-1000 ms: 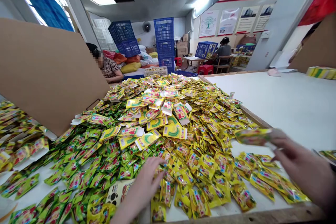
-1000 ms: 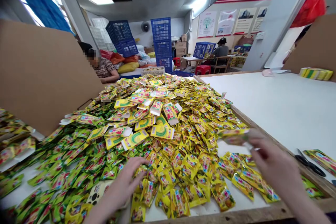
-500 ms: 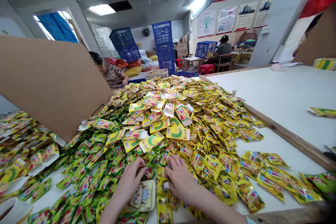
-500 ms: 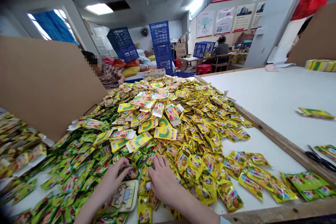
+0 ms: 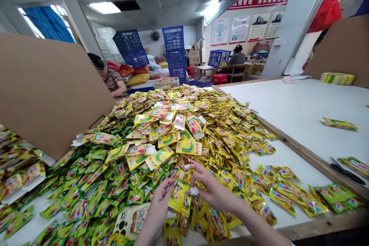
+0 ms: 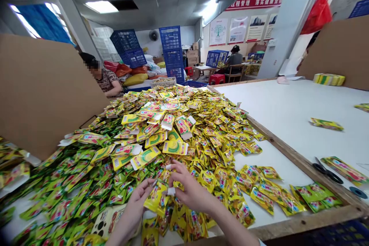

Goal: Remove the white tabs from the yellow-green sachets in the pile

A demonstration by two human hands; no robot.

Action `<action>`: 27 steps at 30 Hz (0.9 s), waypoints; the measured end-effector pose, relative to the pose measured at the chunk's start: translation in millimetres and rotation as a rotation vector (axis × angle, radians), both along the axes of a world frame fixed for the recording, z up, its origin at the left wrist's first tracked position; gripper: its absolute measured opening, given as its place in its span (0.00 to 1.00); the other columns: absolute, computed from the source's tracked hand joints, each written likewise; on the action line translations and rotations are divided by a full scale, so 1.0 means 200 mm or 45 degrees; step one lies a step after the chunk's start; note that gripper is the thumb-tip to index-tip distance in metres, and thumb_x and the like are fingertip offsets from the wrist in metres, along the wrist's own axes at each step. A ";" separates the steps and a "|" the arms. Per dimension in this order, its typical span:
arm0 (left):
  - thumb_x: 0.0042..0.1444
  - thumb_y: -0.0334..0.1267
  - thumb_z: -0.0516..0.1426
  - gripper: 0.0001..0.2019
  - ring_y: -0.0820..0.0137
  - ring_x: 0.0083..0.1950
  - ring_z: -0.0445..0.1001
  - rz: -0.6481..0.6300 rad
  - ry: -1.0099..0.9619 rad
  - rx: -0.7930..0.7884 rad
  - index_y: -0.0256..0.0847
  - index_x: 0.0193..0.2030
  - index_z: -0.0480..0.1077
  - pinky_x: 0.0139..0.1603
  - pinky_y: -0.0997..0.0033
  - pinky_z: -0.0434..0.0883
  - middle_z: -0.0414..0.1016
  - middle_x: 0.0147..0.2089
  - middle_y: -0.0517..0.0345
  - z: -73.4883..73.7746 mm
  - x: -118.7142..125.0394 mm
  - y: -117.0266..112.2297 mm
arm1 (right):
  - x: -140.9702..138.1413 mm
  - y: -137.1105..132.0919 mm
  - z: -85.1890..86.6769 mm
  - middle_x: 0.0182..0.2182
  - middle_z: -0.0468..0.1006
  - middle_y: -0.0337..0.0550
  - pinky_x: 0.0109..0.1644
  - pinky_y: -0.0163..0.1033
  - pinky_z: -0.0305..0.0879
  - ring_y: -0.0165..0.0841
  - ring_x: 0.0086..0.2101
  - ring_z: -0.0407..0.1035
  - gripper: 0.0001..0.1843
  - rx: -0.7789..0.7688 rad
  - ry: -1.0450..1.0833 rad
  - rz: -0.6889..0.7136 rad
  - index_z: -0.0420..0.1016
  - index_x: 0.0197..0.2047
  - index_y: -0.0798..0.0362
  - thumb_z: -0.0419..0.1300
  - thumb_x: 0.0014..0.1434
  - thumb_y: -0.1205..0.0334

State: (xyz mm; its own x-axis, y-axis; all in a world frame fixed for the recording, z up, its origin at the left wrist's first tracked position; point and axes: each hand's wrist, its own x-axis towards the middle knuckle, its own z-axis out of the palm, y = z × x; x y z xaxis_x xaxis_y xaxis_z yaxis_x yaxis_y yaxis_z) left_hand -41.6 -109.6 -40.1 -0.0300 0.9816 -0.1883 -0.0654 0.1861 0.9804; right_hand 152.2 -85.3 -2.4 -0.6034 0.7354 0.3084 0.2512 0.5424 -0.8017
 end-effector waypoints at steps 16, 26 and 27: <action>0.59 0.41 0.46 0.15 0.62 0.55 0.66 -0.139 0.670 0.630 0.37 0.44 0.69 0.57 0.59 0.61 0.68 0.50 0.45 0.11 0.18 0.22 | 0.03 -0.05 -0.17 0.25 0.73 0.37 0.26 0.35 0.67 0.30 0.23 0.68 0.16 -0.804 0.743 -0.363 0.71 0.38 0.55 0.63 0.49 0.53; 0.45 0.30 0.54 0.18 0.56 0.64 0.52 -0.427 0.758 0.747 0.33 0.46 0.66 0.65 0.52 0.43 0.67 0.53 0.42 0.19 0.23 0.57 | 0.33 -0.09 -0.18 0.15 0.66 0.31 0.14 0.29 0.56 0.26 0.14 0.58 0.24 -0.657 0.736 -0.777 0.67 0.44 0.54 0.63 0.46 0.50; 0.49 0.34 0.53 0.16 0.56 0.61 0.58 -0.425 0.712 0.691 0.33 0.46 0.65 0.62 0.52 0.52 0.69 0.51 0.42 0.19 0.22 0.53 | 0.35 -0.10 -0.14 0.16 0.66 0.31 0.14 0.29 0.56 0.26 0.14 0.58 0.24 -0.626 0.752 -0.802 0.66 0.44 0.53 0.63 0.47 0.50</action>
State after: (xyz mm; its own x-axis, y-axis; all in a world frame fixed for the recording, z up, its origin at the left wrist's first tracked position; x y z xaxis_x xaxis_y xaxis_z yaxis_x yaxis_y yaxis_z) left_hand 3.2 -4.4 -3.0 0.3291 0.9055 0.2681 0.4306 -0.3965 0.8108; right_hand 222.7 -106.0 -31.4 0.0934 0.9956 0.0080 -0.1330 0.0204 -0.9909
